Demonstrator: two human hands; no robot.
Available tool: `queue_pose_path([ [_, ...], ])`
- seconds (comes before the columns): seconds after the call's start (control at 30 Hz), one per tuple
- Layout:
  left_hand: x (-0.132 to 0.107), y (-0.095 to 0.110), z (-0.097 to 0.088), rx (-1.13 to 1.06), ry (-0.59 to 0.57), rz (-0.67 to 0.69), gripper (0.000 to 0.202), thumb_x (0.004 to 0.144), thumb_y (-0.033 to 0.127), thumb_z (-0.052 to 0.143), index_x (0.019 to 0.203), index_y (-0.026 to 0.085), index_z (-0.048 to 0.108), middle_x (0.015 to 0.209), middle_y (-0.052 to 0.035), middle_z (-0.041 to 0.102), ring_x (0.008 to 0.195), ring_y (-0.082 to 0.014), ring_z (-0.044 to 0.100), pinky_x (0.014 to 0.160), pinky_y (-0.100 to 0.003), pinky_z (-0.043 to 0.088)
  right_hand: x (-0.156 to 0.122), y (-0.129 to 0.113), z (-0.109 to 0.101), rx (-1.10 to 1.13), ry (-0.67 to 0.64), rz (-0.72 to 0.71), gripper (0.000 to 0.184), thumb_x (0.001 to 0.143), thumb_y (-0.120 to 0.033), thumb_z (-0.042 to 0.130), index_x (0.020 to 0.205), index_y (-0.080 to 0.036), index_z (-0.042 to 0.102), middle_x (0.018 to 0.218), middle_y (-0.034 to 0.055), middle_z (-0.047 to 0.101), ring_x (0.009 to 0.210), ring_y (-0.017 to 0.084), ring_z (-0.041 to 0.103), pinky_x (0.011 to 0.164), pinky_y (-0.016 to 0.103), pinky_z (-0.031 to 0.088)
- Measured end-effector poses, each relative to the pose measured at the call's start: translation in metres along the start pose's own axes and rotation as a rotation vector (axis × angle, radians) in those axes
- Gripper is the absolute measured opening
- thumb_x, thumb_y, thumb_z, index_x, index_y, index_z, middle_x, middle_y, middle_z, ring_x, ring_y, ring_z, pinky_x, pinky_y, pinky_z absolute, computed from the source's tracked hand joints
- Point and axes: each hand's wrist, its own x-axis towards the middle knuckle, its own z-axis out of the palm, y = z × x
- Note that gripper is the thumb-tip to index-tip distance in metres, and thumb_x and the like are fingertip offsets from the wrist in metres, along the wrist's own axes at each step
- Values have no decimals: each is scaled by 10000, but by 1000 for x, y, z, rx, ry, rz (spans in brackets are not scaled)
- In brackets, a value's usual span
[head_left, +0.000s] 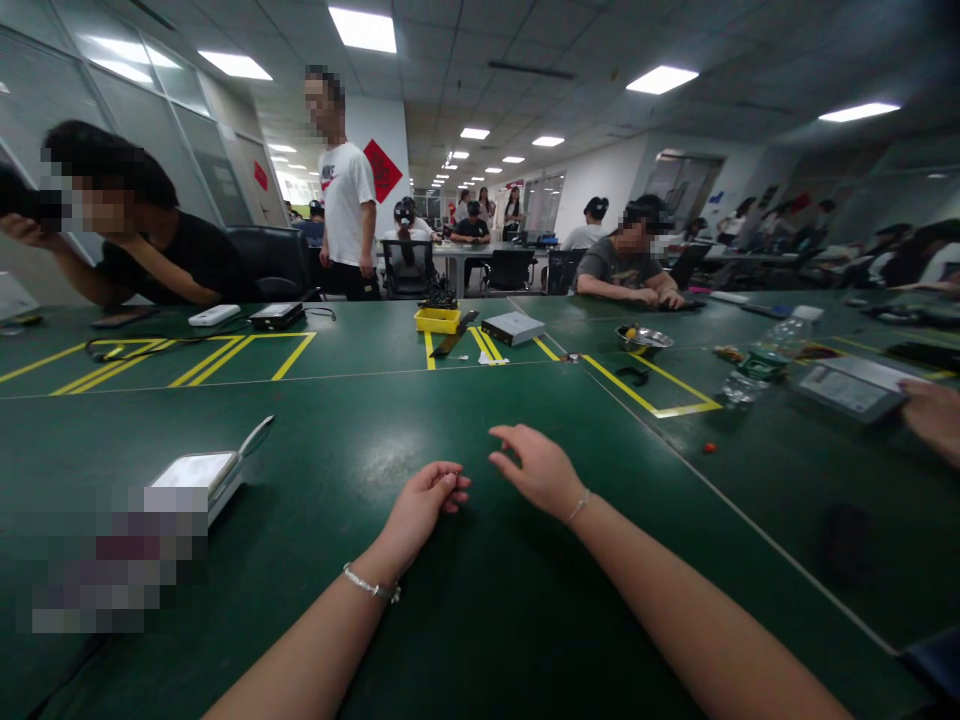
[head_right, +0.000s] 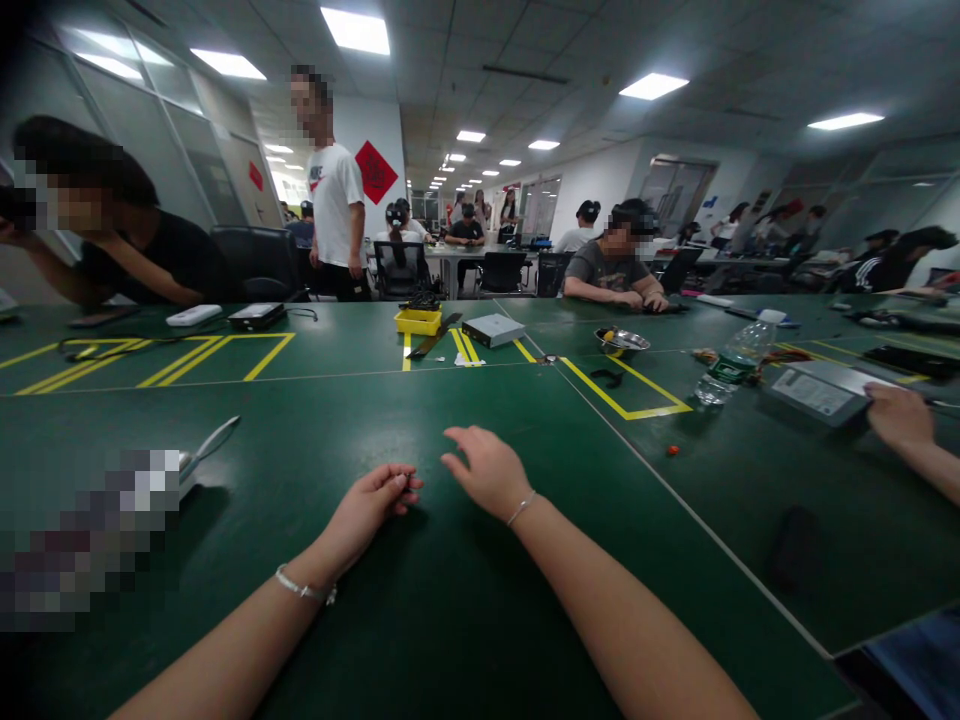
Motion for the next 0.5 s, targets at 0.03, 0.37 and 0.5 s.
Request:
queue_pose_path([
  [0.03, 0, 0, -1, -11, 20, -4, 210, 736, 264, 479, 904, 140, 501, 813, -44, 596, 637, -87, 546, 554, -196, 401, -1, 22, -9, -89, 57, 108, 346, 791, -310, 379, 1097, -172, 461, 978, 84, 518, 906, 181, 447, 816, 308, 336],
  [0.37, 0, 0, -4, -24, 50, 18, 211, 734, 239, 486, 924, 152, 520, 945, -69, 592, 694, -90, 552, 542, -182, 385, -92, 204, -57, -324, 65, 1254, 483, 762, -397, 321, 1209, -227, 389, 1285, 122, 284, 1153, 357, 231, 851, 499, 274],
  [0.5, 1, -1, -5, -35, 42, 35, 278, 722, 198, 495, 999, 164, 494, 995, -78, 588, 720, -98, 559, 535, -184, 380, -98, 211, -53, -297, 71, 1202, 403, 712, -245, 396, 1086, -172, 528, 1230, 150, 361, 1095, 338, 333, 823, 456, 327],
])
